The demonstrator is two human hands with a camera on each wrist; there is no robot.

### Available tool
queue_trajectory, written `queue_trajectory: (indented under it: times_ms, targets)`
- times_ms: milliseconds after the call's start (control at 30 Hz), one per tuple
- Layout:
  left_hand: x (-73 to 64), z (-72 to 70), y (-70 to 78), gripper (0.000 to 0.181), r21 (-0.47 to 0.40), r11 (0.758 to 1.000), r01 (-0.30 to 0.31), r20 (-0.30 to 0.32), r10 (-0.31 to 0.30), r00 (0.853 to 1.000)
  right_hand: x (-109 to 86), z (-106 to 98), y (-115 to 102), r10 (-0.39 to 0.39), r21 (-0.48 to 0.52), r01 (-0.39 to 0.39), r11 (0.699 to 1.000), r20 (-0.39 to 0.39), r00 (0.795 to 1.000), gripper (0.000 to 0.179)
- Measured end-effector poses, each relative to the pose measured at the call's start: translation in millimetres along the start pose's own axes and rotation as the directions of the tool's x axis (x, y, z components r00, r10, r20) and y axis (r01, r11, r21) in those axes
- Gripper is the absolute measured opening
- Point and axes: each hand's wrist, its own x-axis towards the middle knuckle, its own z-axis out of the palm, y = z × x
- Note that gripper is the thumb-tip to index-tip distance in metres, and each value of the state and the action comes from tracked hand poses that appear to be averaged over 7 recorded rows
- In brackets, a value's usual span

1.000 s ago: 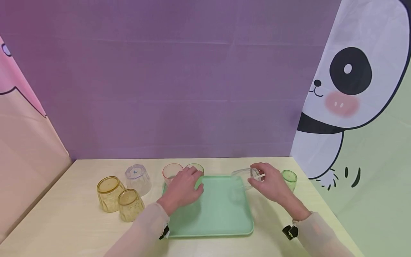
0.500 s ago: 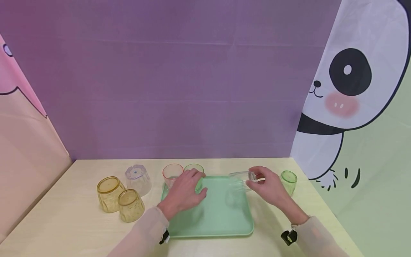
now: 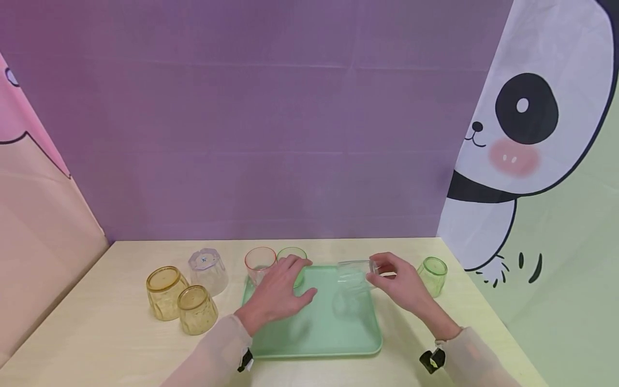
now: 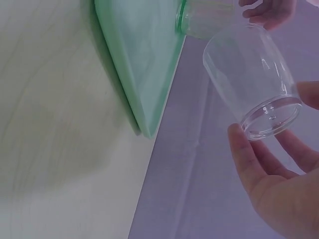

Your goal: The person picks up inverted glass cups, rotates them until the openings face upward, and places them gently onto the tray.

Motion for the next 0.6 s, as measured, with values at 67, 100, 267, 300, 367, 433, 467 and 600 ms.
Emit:
queue_trajectory:
  times_ms: [67, 100, 267, 300, 367, 433, 467, 600]
  targets:
    - [-1.2, 0.7, 0.1, 0.050, -0.014, 1.000, 0.004, 0.003, -0.004, 1.000, -1.0, 0.6, -0.2, 0.004, 0.014, -0.004, 1.000, 0.011, 1.000, 0.036]
    - [-1.8, 0.8, 0.4, 0.050, -0.023, 1.000, 0.003, 0.001, -0.003, 1.000, -1.6, 0.9, -0.4, 0.004, 0.024, -0.005, 1.000, 0.015, 1.000, 0.037]
    - [-2.7, 2.4, 1.0, 0.052, -0.062, 0.998, -0.002, -0.004, 0.002, 1.000, -2.7, 2.7, 0.0, 0.006, 0.079, -0.009, 0.997, 0.038, 0.999, 0.038]
    - [-2.7, 2.7, 1.1, 0.053, -0.069, 0.998, -0.002, -0.005, 0.002, 1.000, -2.8, 3.5, 0.2, 0.011, 0.088, -0.015, 0.996, 0.039, 0.999, 0.038]
    - [-2.8, 3.1, 1.4, 0.054, -0.075, 0.997, -0.001, -0.005, 0.001, 1.000, -3.1, 4.9, 0.7, 0.016, 0.103, -0.021, 0.995, 0.045, 0.999, 0.038]
    - [-3.2, 2.9, 2.0, 0.055, -0.078, 0.997, 0.001, -0.008, -0.002, 1.000, -3.8, 6.4, 1.1, 0.019, 0.117, -0.025, 0.993, 0.050, 0.999, 0.039]
    - [-3.4, 2.8, 2.3, 0.056, -0.083, 0.997, 0.002, -0.009, -0.003, 1.000, -4.3, 7.1, 1.2, 0.021, 0.125, -0.027, 0.992, 0.055, 0.998, 0.039]
    - [-4.9, 1.7, 4.5, 0.056, -0.109, 0.994, 0.015, -0.006, -0.016, 1.000, -5.1, 9.1, 2.2, 0.014, 0.157, -0.024, 0.987, 0.064, 0.998, 0.038]
